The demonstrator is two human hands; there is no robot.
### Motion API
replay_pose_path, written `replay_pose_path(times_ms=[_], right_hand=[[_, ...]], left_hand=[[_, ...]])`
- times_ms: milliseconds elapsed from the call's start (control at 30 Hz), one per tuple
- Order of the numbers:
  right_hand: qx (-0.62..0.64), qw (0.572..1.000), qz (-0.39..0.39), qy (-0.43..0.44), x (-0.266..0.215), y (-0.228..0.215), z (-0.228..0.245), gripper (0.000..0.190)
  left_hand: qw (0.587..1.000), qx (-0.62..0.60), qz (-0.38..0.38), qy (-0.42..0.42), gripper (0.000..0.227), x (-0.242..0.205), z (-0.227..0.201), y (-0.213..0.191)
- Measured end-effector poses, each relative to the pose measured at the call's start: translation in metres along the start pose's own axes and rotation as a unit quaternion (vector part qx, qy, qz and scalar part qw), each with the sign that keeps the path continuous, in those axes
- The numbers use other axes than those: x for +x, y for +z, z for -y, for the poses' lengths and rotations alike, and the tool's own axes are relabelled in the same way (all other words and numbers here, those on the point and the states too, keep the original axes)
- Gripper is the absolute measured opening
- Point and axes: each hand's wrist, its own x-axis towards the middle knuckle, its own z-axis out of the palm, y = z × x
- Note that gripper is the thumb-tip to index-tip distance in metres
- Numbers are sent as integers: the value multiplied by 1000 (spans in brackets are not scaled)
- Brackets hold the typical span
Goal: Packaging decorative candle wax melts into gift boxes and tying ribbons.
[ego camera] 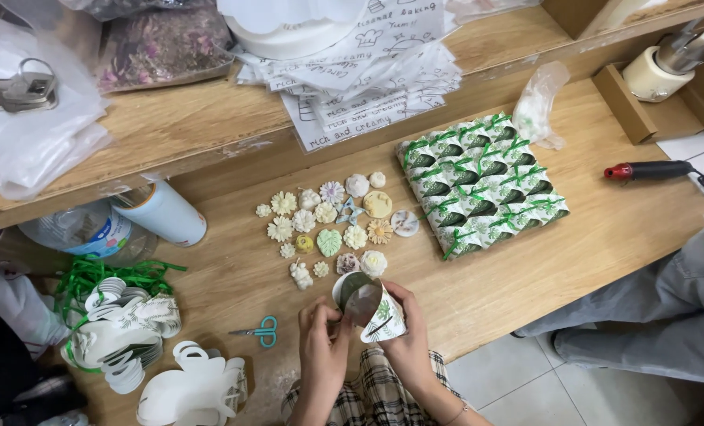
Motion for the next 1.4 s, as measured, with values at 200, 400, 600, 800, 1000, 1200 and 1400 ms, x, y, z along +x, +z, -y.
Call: replay_pose_path(times_ms=[200,400,600,800,1000,1200,1400], right_hand=[[174,979,50,96,4,10,-33,86],[140,987,-9,77,10,15,-64,59],[390,870,24,301,15,17,-78,55],[411,877,-26,248,17,17,-91,48],[493,825,-29,274,18,11,-106,48],[475,855,-26,207,18,7,-80,43],[470,854,55,217,28,-2,-66,51]], left_hand=[[999,29,16,32,24,-4,-3,5],[998,16,19,60,32,-3,5,16],[998,12,56,33,32,-5,-9,20],[997,25,56,41,32,-2,-16,27],[997,18,45,64,15,-4,-33,27],[998,14,20,62,13,1,-25,29],[992,6,-48,118,14,8,-26,22]])
